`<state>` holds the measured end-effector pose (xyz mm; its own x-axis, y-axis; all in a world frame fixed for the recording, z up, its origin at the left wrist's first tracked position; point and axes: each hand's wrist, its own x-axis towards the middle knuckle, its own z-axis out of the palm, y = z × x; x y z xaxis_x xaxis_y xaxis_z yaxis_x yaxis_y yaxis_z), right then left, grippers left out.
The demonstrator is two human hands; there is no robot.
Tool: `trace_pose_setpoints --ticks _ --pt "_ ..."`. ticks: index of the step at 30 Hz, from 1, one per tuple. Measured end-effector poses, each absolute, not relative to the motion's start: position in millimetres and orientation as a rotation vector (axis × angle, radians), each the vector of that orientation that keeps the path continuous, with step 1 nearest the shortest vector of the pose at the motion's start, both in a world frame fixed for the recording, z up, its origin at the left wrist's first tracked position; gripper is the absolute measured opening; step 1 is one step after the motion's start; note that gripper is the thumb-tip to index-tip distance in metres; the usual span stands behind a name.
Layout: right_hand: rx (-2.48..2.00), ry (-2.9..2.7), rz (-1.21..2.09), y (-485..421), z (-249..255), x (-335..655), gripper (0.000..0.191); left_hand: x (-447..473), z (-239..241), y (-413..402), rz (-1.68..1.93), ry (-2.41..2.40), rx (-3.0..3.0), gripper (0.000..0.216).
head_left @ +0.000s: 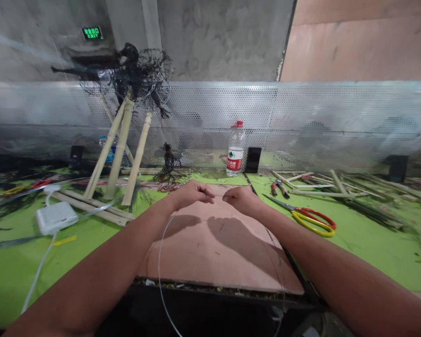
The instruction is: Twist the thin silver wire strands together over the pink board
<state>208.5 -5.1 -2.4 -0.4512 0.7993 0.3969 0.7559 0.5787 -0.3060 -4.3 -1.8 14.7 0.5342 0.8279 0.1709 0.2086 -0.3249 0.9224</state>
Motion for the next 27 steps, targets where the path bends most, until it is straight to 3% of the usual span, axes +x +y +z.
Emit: trace_pose_setpoints --ticks 7,11,13,27 --pt "-1.257 -2.322 0.087 -4.9 -1.1 208.1 0.025 -3.7 15.1 -3.4 0.824 0.851 1.969 0.015" --pt "-1.233 -2.299 0.091 -5.2 -0.2 207.9 0.027 -10.7 17.4 -1.7 0.791 0.802 1.741 0.052" --pt "-1.194 -2.302 0.089 -6.0 -0.2 207.6 0.028 -14.3 18.5 -0.4 0.775 0.801 1.643 0.060" --pt "-1.146 -2.424 0.120 -14.1 -1.8 202.8 0.024 -14.6 13.5 0.0 0.458 0.907 1.940 0.036"
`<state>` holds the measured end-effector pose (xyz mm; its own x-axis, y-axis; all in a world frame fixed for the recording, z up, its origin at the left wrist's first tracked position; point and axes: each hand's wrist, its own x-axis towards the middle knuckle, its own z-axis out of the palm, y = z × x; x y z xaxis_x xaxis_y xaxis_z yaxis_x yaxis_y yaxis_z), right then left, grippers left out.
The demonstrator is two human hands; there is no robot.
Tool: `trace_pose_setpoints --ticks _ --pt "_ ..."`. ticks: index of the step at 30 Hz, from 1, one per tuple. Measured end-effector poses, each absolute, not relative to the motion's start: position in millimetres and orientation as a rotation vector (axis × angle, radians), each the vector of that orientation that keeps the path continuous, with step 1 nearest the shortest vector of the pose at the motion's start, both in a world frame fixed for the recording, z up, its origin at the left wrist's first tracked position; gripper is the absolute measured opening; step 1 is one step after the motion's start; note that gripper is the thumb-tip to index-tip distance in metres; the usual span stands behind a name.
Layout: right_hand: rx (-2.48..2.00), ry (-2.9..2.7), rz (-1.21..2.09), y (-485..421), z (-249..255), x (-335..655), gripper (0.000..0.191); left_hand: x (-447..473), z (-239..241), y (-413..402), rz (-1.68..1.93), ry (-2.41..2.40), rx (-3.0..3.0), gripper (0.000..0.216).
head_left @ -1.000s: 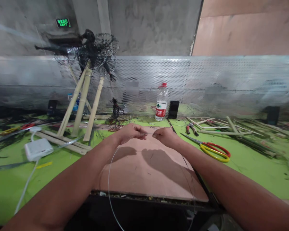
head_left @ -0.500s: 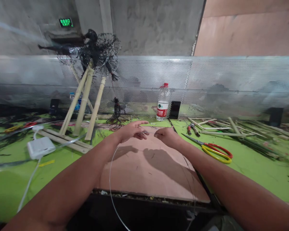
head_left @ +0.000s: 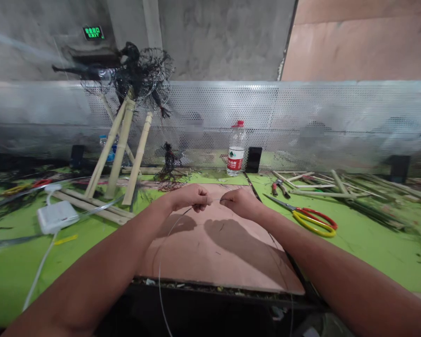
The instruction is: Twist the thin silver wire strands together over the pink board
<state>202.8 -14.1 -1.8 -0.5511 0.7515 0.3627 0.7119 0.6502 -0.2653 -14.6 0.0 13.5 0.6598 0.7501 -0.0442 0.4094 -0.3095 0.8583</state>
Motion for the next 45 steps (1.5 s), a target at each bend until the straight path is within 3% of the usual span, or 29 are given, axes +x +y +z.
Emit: trace_pose_setpoints --ticks 8,13,17,21,24,33,45 --pt "-1.174 -2.476 0.047 -15.6 -2.0 201.2 0.024 -3.8 11.9 -3.4 0.490 1.308 2.964 0.034" --pt "-1.198 -2.405 0.036 -15.2 -1.3 201.6 0.027 3.7 5.9 -9.9 0.625 1.467 3.109 0.029" --pt "-1.173 -2.390 0.064 -11.7 -2.5 204.5 0.024 3.7 4.2 -7.2 0.754 1.437 2.817 0.033" --pt "-1.138 -2.408 0.058 -8.2 -4.8 206.3 0.021 -7.1 8.7 0.3 0.688 1.150 2.045 0.056" --pt "-1.138 -2.401 0.064 -6.6 -5.8 206.2 0.022 -14.5 13.2 2.3 0.647 1.025 1.681 0.055" --pt "-1.121 -2.380 0.071 -9.1 -3.2 205.8 0.026 -13.3 17.6 -0.5 0.645 0.858 1.343 0.037" --pt "-1.180 -2.333 0.036 -5.5 -3.3 207.5 0.029 -12.6 14.5 4.7 0.676 0.783 1.191 0.048"
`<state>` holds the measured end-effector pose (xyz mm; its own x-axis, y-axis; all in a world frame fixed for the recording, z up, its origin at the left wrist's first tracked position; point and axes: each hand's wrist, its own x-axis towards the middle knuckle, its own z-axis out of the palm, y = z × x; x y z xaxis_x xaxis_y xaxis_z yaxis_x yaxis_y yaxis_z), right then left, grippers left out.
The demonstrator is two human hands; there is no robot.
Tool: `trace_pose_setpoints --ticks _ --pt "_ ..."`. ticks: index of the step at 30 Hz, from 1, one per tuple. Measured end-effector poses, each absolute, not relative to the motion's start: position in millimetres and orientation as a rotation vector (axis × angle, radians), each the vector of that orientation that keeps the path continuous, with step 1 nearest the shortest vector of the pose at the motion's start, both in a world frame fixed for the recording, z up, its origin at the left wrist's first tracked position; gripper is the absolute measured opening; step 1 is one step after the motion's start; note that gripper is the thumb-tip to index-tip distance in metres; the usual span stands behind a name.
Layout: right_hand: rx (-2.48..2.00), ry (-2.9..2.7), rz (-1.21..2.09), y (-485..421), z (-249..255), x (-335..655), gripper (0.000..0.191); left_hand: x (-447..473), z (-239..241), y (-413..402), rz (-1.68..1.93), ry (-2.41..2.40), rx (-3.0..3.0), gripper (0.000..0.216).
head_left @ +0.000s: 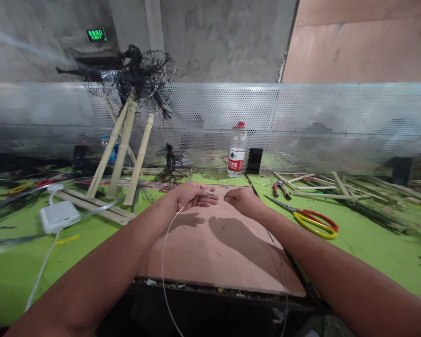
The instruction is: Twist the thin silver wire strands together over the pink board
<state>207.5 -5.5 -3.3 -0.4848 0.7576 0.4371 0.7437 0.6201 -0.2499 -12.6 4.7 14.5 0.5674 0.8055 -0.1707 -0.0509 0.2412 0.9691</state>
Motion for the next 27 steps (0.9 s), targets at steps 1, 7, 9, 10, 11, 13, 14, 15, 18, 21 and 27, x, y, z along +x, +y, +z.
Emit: trace_pose_setpoints --ticks 1,7,9,10,11,13,14,15,18,21,27 --pt "-1.186 -2.329 0.040 -5.4 -3.4 207.5 0.030 -12.3 13.2 5.8 0.685 0.778 1.188 0.049" --pt "-1.224 -2.300 0.068 -6.7 -0.7 207.4 0.029 -10.7 9.6 7.5 0.728 0.760 1.197 0.046" --pt "-1.237 -2.290 0.077 -7.6 0.6 207.3 0.028 -10.5 9.7 7.0 0.767 0.752 1.210 0.044" --pt "-1.235 -2.290 0.080 -8.1 1.1 207.3 0.028 -10.6 10.1 6.7 0.800 0.748 1.220 0.044" --pt "-1.228 -2.293 0.081 -8.5 1.4 207.3 0.028 -10.9 10.6 6.4 0.833 0.746 1.230 0.044" --pt "-1.203 -2.303 0.075 -9.4 1.6 207.3 0.029 -12.0 12.1 5.6 0.872 0.742 1.258 0.044" --pt "-1.194 -2.306 0.073 -9.8 1.6 207.3 0.029 -12.7 12.9 5.2 0.874 0.741 1.277 0.044" --pt "-1.191 -2.306 0.072 -10.0 1.7 207.3 0.029 -13.4 13.6 4.9 0.868 0.744 1.300 0.046" --pt "-1.191 -2.299 0.082 -9.8 2.2 207.2 0.028 -14.1 14.2 4.3 0.875 0.767 1.381 0.050" --pt "-1.206 -2.281 0.102 -8.5 2.9 207.4 0.027 -12.1 13.6 4.1 0.927 0.797 1.480 0.052" --pt "-1.244 -2.251 0.122 -5.6 2.2 209.0 0.025 -6.3 16.1 -0.1 1.030 0.871 1.772 0.048"
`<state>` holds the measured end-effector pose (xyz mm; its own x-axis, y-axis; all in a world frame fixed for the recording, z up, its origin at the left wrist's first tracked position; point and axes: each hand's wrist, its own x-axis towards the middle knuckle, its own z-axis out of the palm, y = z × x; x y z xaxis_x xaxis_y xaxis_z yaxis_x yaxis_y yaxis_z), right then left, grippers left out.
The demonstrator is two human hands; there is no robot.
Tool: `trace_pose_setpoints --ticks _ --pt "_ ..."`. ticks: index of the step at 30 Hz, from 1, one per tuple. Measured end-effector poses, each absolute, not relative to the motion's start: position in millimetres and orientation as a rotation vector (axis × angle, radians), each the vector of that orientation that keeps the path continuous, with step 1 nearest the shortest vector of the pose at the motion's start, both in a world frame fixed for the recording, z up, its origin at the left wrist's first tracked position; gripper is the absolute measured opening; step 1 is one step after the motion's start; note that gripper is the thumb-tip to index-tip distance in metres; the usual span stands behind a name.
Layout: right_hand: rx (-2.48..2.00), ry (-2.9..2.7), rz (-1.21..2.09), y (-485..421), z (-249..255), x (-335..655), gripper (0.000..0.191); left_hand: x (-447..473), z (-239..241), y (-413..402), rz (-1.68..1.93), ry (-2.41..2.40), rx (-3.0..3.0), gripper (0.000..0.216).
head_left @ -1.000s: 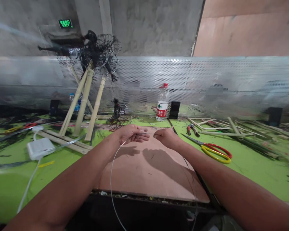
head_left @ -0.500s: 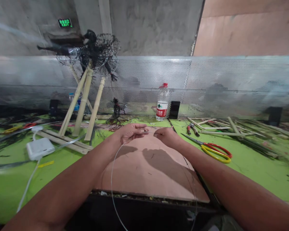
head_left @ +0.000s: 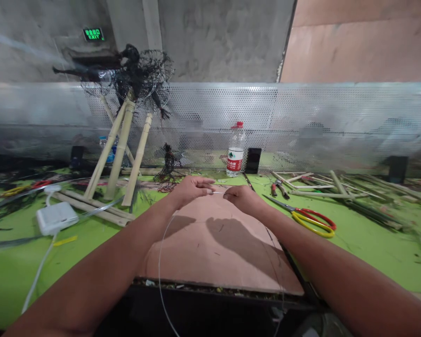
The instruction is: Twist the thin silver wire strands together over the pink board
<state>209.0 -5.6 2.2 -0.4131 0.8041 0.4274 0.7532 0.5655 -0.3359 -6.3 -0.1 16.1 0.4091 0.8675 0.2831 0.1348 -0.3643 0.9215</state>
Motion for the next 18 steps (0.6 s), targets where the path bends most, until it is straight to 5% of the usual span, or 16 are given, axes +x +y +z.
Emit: trace_pose_setpoints --ticks 18 --pt "-1.265 -2.238 0.094 -6.7 4.2 209.6 0.021 5.5 17.9 -15.4 1.092 0.949 2.206 0.032"
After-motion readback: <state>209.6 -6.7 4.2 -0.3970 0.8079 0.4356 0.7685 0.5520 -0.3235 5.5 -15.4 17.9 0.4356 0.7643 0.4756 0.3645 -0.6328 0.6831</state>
